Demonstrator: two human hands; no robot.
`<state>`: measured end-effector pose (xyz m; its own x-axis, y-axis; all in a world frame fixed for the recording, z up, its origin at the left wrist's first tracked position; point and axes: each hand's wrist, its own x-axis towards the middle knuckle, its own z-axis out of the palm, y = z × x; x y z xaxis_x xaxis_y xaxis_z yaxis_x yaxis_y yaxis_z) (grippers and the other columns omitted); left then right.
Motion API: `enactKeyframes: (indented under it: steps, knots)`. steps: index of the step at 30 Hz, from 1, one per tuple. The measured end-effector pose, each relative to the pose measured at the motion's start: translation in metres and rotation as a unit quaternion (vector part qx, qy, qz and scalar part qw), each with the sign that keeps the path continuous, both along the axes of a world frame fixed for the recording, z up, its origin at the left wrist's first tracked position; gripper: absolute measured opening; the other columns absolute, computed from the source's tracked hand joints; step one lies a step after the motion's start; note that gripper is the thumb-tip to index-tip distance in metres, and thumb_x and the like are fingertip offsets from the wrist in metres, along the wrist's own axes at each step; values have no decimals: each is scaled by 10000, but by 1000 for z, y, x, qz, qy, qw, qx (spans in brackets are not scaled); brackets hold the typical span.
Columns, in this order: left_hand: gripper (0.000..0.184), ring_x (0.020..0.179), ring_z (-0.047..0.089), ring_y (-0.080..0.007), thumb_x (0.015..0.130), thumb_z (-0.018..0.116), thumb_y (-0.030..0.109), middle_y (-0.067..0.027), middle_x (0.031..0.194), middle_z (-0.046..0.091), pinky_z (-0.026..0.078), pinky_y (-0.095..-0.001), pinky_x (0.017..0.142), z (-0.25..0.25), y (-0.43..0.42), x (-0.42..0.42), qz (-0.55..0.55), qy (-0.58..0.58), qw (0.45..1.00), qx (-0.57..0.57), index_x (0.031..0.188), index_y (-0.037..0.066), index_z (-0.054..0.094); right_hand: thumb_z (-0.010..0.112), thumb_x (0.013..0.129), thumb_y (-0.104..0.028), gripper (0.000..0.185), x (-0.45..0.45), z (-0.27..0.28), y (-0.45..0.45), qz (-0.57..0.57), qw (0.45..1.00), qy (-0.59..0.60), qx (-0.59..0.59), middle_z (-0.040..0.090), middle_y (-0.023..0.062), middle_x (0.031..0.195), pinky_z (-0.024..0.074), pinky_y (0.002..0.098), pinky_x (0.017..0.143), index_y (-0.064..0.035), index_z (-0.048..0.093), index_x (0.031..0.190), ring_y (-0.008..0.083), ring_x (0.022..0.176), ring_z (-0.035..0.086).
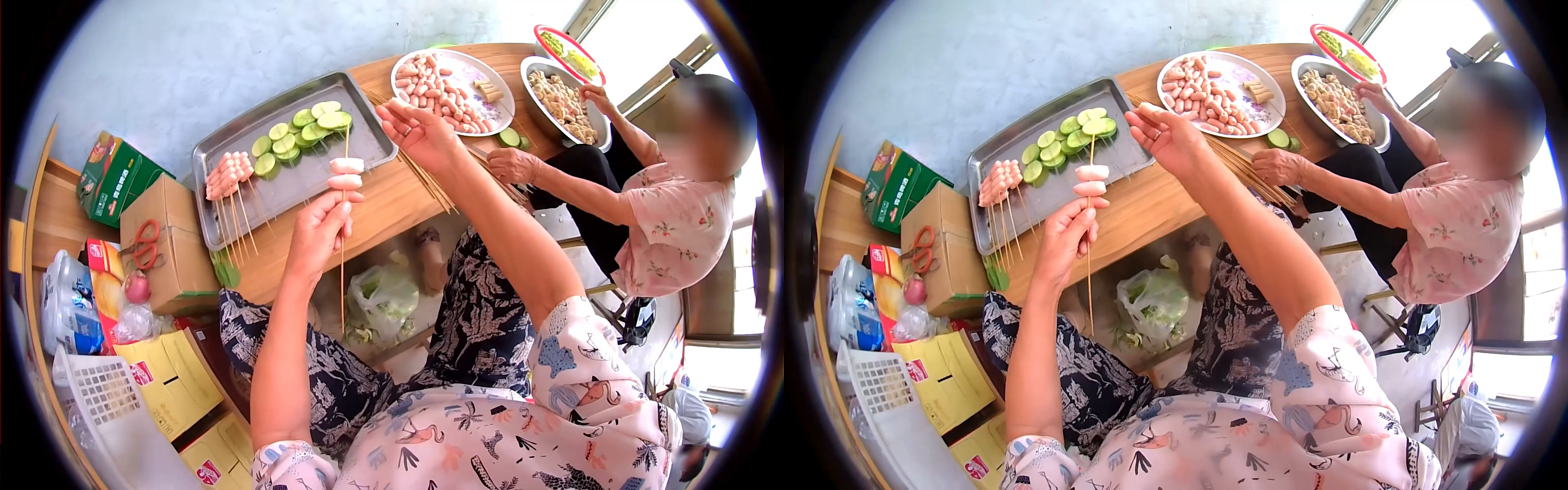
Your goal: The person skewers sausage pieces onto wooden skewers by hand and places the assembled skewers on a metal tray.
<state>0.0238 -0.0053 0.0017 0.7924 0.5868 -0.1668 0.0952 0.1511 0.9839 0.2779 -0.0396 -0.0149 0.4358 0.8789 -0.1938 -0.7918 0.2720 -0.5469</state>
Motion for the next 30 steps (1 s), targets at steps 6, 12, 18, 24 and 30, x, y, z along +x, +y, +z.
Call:
enactKeyframes:
  steps: [6, 12, 18, 24, 30]
  knots:
    - [244, 507, 377, 1, 969, 498, 221, 54, 645, 492, 271, -145, 449, 0, 1, -5, -18, 4, 1000, 6, 1100, 53, 616, 529, 896, -38, 260, -20, -7, -2, 16, 999, 19, 44, 599, 184, 1095, 509, 411, 897, 20, 471, 1143, 324, 1062, 599]
    - [238, 501, 375, 0, 969, 494, 218, 58, 637, 482, 271, -148, 449, 1, 4, -5, -18, 14, 1000, 8, 1097, 59, 619, 509, 912, -47, 286, -38, -6, 11, 41, 998, -40, 26, 576, 179, 1185, 460, 419, 966, 4, 464, 1190, 336, 1165, 542]
    - [211, 536, 391, -8, 954, 500, 171, 53, 648, 487, 314, -161, 488, 4, 4, -1, -34, 31, 999, -10, 1060, 41, 627, 484, 926, -57, 235, -44, 1, 18, 60, 992, -106, 44, 607, 157, 1125, 472, 389, 919, -11, 469, 1156, 313, 1111, 581]
    - [206, 537, 382, -6, 954, 504, 164, 58, 643, 468, 302, -165, 484, 3, 3, 1, -24, 31, 999, -24, 1062, 35, 623, 551, 894, -90, 236, -46, 9, 14, 51, 988, -145, 30, 635, 112, 1044, 480, 352, 849, -29, 489, 1113, 239, 1011, 627]
    - [205, 539, 382, -4, 954, 501, 155, 61, 644, 466, 299, -165, 483, 2, 2, 1, -26, 37, 999, -18, 1062, 33, 627, 428, 942, -99, 261, -46, 13, 9, 48, 981, -185, 9, 604, 156, 1138, 461, 387, 938, -8, 454, 1185, 298, 1098, 591]
